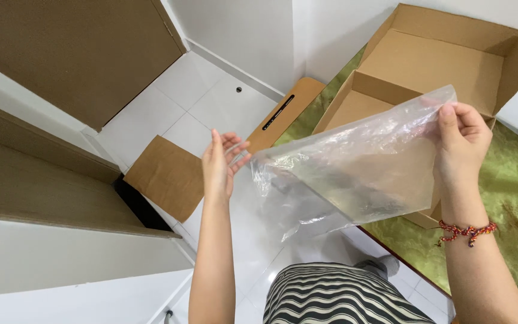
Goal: The person unties a ribbon from a cardboard box, opens it, and removes a yellow shirt wrapped in plastic. They unwrap the shirt, place it on a hanger, and hang it on a clothing rack. The person then folds the plastic wrap and places it on the table.
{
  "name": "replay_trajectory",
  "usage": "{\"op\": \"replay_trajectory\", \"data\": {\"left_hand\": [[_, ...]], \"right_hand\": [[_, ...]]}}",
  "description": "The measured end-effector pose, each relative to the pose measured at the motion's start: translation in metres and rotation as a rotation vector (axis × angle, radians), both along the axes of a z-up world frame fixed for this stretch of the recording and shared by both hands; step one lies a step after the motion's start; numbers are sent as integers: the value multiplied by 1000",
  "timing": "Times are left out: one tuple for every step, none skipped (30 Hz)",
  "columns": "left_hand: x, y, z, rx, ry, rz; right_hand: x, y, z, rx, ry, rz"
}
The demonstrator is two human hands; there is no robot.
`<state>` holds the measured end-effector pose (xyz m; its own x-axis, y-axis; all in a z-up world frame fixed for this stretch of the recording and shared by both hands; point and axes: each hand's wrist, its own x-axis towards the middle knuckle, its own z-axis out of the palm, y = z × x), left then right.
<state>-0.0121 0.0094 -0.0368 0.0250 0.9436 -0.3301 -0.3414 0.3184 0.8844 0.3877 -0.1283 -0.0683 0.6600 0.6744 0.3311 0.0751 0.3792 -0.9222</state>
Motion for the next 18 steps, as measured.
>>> {"op": "replay_trajectory", "data": {"left_hand": [[3, 4, -20, -3, 0, -4], [7, 6, -42, -42, 116, -36], [11, 9, -63, -81, 231, -69], [15, 1, -59, -81, 230, -77], [18, -6, -54, -187, 260, -177], [23, -12, -50, -289, 290, -280], [26, -12, -52, -286, 290, -291], [29, -14, -54, -251, 195, -351], [32, -16, -57, -216, 98, -412], [34, -10, -63, -218, 99, -421], [36, -5, -69, -184, -55, -393], [39, -1, -75, -151, -209, -364], [42, 0, -64, -153, -210, -372], [45, 1, -53, -107, -188, -374], [48, 1, -42, -60, -166, -376], [50, 3, -35, -61, -166, -383], [53, 4, -29, -33, -167, -359], [57, 6, -22, -5, -168, -336]], "right_hand": [[-3, 0, 1, -3, 0, -4], [-6, -2, 2, -40, -15, -21], [-8, -4, 2, -76, -30, -38], [-8, -5, 4, -78, -31, -46], [-9, -6, 5, -85, -26, -36], [-8, -6, 7, -89, -21, -29], [-9, -9, 11, -89, -22, -40], [-11, -12, 15, -118, -9, -33], [-13, -16, 18, -148, 3, -26], [-5, -17, 12, -150, 4, -35], [2, -19, 7, -137, 5, -23], [9, -21, 2, -124, 6, -10], [11, -25, 5, -126, 5, -18], [14, -29, 8, -207, -39, -54], [17, -32, 12, -289, -83, -89], [18, -36, 14, -290, -82, -97], [19, -39, 17, -303, -27, -67], [20, -42, 20, -316, 28, -39]]}}
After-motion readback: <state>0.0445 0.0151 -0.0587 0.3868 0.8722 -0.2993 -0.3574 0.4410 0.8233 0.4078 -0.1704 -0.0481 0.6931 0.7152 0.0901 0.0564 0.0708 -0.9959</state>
